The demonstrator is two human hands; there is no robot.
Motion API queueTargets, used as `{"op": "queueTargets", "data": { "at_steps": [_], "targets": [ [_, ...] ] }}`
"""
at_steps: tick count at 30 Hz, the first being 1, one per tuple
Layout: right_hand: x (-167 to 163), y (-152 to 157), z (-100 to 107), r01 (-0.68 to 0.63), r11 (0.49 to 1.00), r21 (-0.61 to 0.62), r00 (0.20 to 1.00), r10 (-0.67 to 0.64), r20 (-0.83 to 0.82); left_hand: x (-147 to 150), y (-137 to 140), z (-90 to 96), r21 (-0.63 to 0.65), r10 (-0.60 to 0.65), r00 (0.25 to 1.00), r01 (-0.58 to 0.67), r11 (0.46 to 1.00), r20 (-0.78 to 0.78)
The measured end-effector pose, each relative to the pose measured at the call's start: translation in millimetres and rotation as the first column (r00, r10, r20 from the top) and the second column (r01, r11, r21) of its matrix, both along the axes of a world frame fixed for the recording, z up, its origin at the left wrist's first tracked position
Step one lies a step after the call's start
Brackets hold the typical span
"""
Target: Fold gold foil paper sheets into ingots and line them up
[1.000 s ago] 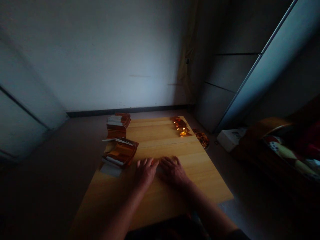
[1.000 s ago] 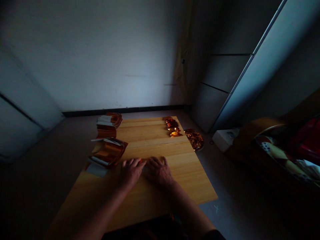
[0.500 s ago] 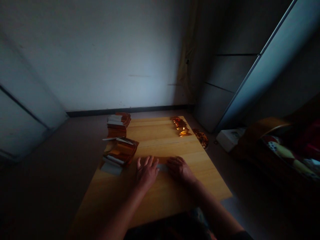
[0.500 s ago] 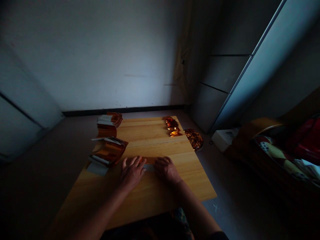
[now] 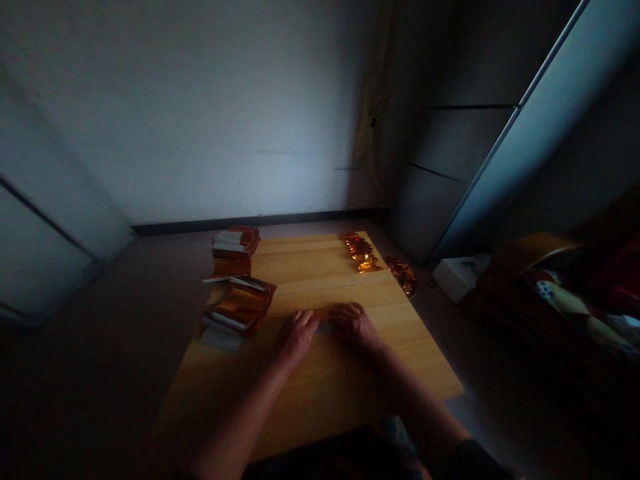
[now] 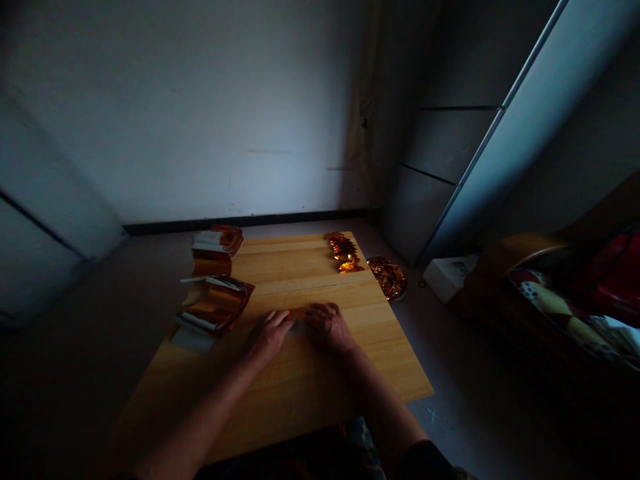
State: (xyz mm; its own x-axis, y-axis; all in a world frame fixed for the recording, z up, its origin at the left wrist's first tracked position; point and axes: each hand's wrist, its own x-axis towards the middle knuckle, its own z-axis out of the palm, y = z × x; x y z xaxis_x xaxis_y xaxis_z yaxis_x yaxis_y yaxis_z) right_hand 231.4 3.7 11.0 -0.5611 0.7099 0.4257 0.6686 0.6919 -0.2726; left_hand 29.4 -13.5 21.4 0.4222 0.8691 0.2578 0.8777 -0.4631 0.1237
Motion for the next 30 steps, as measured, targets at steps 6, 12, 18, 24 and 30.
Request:
{"op": "queueTargets", "data": {
  "at_steps": [6, 12, 18, 24, 30],
  "targets": [
    [13, 4, -20, 0.116, 0.993, 0.034, 0.981, -0.109, -0.158, -1, -7, -3.4, 0.026, 0.009, 1.000, -0.010, 1.000, 0.025],
    [11, -5, -11, 0.060, 0.998, 0.019, 0.981, -0.055, -0.186, 2, -5, -7.1, -0.036, 0.054, 0.999, -0.054, 0.998, 0.002],
    [-7, -21, 2, -0.027, 1.000, 0.014, 0.999, 0.027, -0.026, 0, 0, -14.3, -0.123, -0.012, 0.999, 0.008, 0.992, -0.030],
    [-8, -23, 2, -0.020, 1.000, 0.008, 1.000, 0.020, -0.006, -2, 2, -9.3, -0.145, -0.032, 0.998, 0.023, 0.989, -0.060],
    [-9, -23, 2, -0.002, 0.999, 0.038, 1.000, 0.002, 0.007, -5, 6, 7.4, -0.283, -0.082, 0.993, 0.053, 0.958, -0.089]
  ]
}}
